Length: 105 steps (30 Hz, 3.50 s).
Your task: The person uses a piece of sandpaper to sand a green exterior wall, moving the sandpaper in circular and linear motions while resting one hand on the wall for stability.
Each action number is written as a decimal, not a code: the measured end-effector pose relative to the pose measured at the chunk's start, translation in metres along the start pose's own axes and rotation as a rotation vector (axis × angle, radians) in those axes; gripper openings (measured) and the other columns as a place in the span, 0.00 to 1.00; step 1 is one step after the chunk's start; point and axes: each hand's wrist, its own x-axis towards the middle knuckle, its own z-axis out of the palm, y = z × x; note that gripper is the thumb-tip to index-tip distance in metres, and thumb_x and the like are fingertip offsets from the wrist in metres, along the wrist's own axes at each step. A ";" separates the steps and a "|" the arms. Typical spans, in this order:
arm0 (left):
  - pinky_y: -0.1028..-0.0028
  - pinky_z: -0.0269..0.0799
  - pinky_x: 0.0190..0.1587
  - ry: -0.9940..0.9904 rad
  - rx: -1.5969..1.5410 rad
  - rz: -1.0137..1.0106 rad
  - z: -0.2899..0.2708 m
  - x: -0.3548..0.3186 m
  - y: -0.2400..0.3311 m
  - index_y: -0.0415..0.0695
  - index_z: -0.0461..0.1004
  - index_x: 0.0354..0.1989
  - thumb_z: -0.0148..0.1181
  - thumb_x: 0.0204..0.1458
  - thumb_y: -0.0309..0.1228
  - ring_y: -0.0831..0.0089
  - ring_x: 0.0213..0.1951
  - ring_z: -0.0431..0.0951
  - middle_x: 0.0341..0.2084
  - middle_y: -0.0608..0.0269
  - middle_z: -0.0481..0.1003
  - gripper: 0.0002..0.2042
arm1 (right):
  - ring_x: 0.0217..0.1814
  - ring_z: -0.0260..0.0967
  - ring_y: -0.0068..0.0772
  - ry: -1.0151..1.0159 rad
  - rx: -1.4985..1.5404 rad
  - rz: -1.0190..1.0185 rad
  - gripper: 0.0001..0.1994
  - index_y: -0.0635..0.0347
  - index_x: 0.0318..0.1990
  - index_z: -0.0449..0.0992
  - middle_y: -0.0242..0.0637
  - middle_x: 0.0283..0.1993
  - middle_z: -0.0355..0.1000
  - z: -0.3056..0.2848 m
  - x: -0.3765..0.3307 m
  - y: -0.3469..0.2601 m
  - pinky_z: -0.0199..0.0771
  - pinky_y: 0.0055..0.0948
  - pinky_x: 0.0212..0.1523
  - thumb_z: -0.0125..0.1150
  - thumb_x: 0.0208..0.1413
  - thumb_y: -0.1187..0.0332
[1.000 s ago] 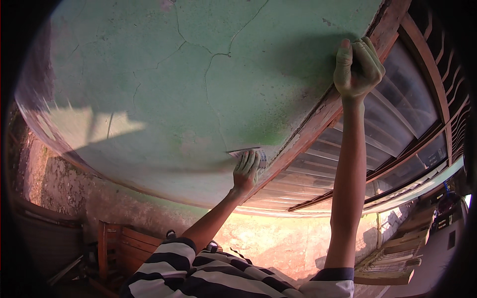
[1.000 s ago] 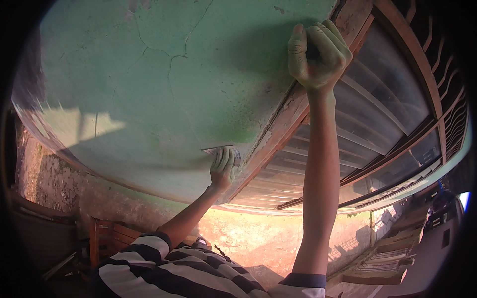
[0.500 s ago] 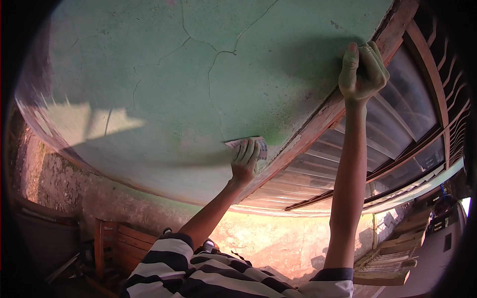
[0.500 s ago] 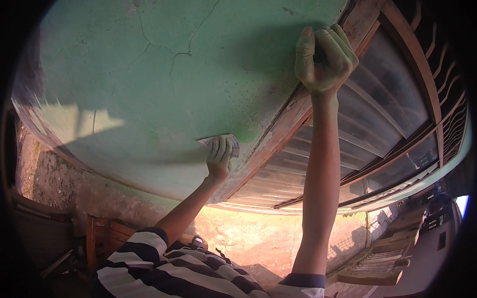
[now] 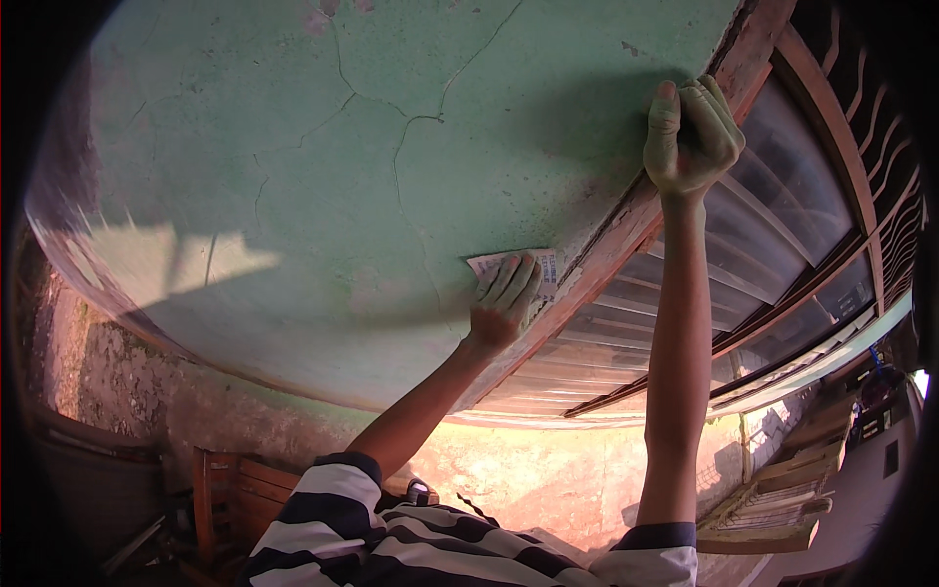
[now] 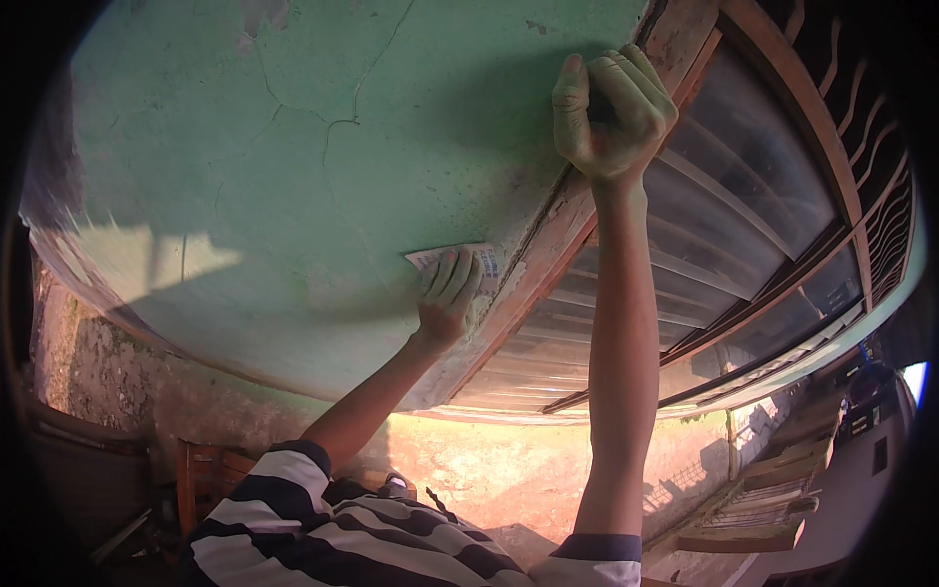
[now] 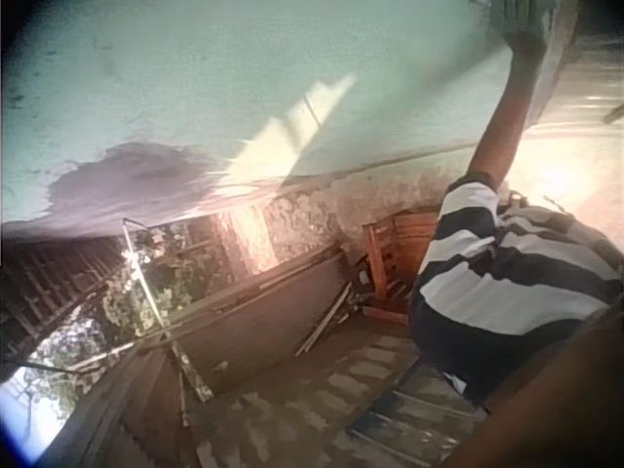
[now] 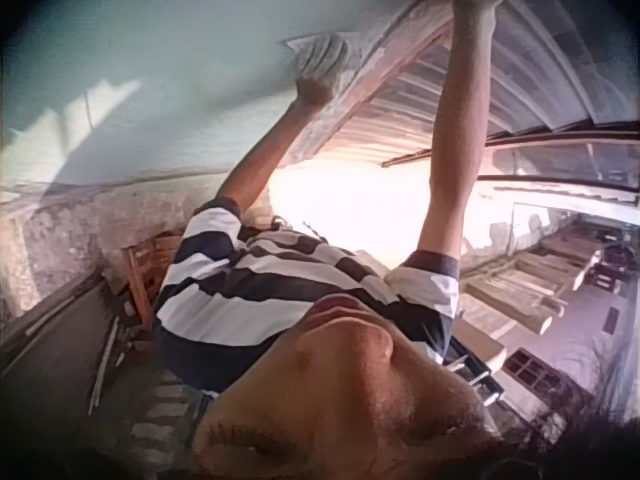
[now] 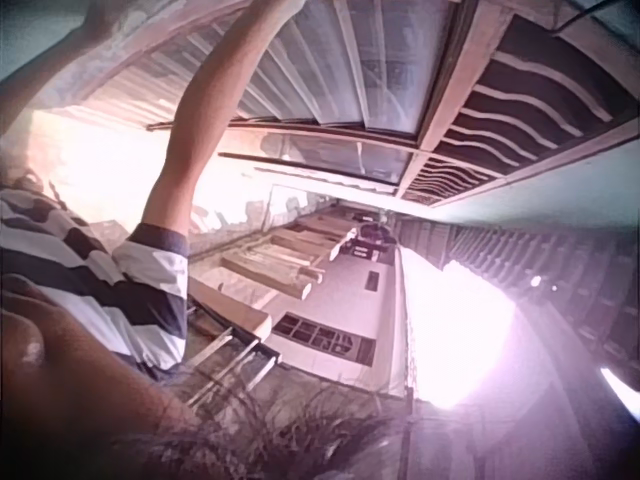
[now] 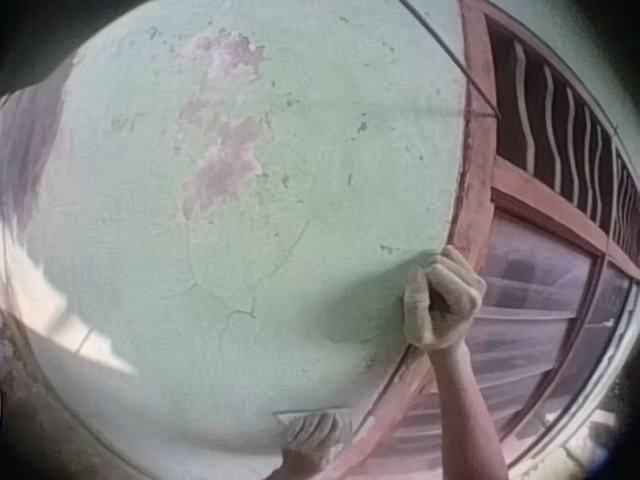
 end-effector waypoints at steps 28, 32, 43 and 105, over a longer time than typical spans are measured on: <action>0.57 0.58 0.63 -0.014 -0.003 0.110 -0.024 0.105 0.025 0.42 0.73 0.57 0.50 0.54 0.30 0.57 0.63 0.66 0.60 0.54 0.69 0.21 | 0.17 0.49 0.30 -0.043 -0.006 -0.013 0.15 0.65 0.15 0.63 0.34 0.14 0.54 -0.007 0.006 -0.008 0.49 0.28 0.19 0.60 0.49 0.79; 0.62 0.57 0.65 -0.115 0.010 0.132 -0.011 0.047 0.011 0.44 0.73 0.57 0.53 0.55 0.30 0.66 0.63 0.66 0.61 0.62 0.69 0.20 | 0.17 0.50 0.31 -0.045 -0.019 -0.009 0.15 0.64 0.14 0.63 0.35 0.14 0.55 -0.002 0.005 -0.010 0.51 0.28 0.20 0.61 0.48 0.78; 0.56 0.57 0.64 -0.111 0.016 0.134 -0.034 0.089 0.015 0.42 0.73 0.57 0.50 0.52 0.27 0.60 0.63 0.67 0.60 0.55 0.69 0.22 | 0.17 0.50 0.30 -0.055 -0.031 -0.006 0.14 0.64 0.14 0.64 0.34 0.13 0.56 -0.006 0.002 -0.007 0.52 0.28 0.19 0.61 0.48 0.78; 0.60 0.59 0.64 -0.235 0.031 0.181 -0.025 -0.007 -0.019 0.47 0.74 0.57 0.50 0.53 0.26 0.65 0.62 0.68 0.59 0.64 0.71 0.21 | 0.17 0.50 0.28 -0.029 -0.015 -0.017 0.15 0.65 0.15 0.64 0.34 0.14 0.53 0.001 0.002 -0.010 0.50 0.27 0.19 0.61 0.50 0.78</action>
